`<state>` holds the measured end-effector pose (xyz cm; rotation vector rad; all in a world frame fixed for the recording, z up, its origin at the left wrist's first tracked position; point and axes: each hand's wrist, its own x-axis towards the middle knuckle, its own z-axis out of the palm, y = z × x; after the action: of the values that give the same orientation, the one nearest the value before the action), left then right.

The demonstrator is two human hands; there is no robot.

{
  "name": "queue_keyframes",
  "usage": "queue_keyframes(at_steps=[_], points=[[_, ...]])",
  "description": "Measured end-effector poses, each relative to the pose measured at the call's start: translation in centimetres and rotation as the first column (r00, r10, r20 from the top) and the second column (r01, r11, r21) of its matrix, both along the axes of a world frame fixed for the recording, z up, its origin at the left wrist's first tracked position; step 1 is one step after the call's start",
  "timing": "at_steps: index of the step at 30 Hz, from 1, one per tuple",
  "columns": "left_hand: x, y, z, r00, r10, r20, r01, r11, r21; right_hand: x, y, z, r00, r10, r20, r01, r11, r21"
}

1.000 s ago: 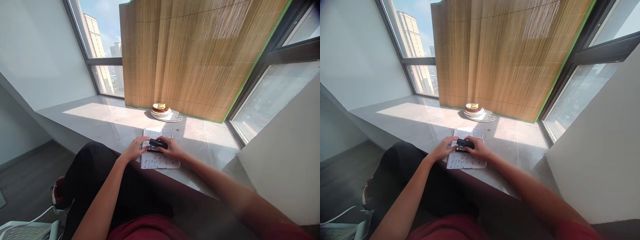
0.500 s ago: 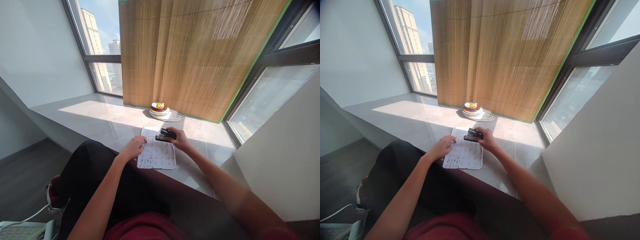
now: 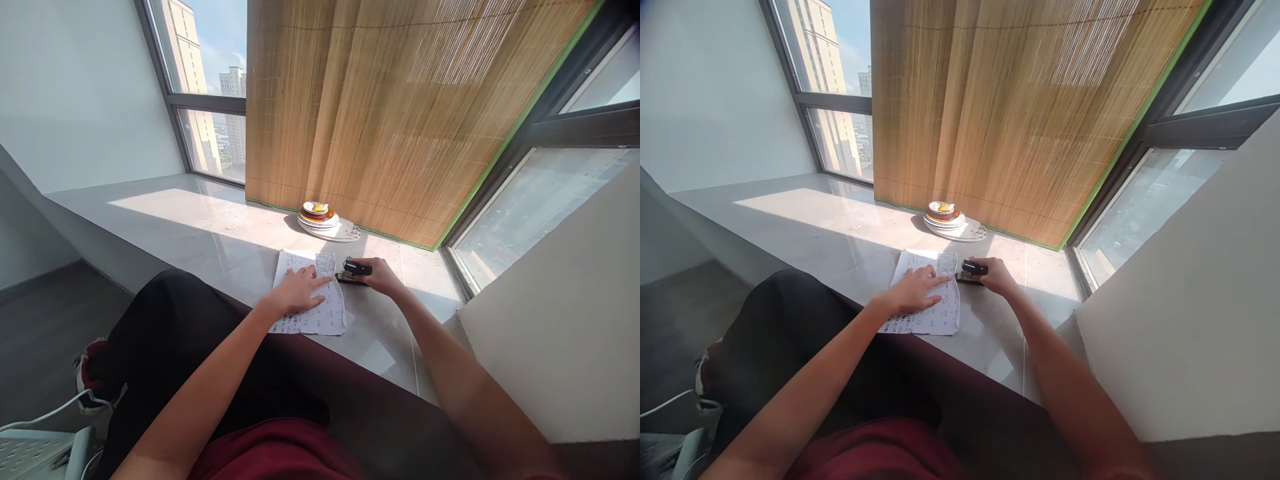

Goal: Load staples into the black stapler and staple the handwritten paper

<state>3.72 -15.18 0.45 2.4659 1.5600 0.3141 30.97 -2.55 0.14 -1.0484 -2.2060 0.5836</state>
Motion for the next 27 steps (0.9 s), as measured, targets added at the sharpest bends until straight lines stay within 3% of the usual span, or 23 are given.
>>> queue_keyframes(at_steps=[7,16,20,27], points=[[-1.2,0.2,-0.9,0.997,-0.066,0.036,0.067,0.997,-0.030,-3.2,-1.4,-0.7,0.997,0.061,-0.056,-0.056,0.994,0.096],[-1.9,-0.1,0.0,0.996,-0.073,0.043,0.075,0.996,-0.041,-2.3,-1.9,0.0,0.990,0.137,-0.027,-0.136,0.990,0.039],[-1.2,0.3,-0.8,0.991,-0.074,0.112,0.072,0.997,0.017,-2.7,-2.6,0.3,0.989,0.145,-0.032,-0.144,0.989,0.022],[-0.6,0.8,-2.0,0.982,-0.117,0.151,0.120,0.993,-0.008,-4.1,-3.1,-0.1,0.989,0.147,0.022,-0.148,0.981,0.128]])
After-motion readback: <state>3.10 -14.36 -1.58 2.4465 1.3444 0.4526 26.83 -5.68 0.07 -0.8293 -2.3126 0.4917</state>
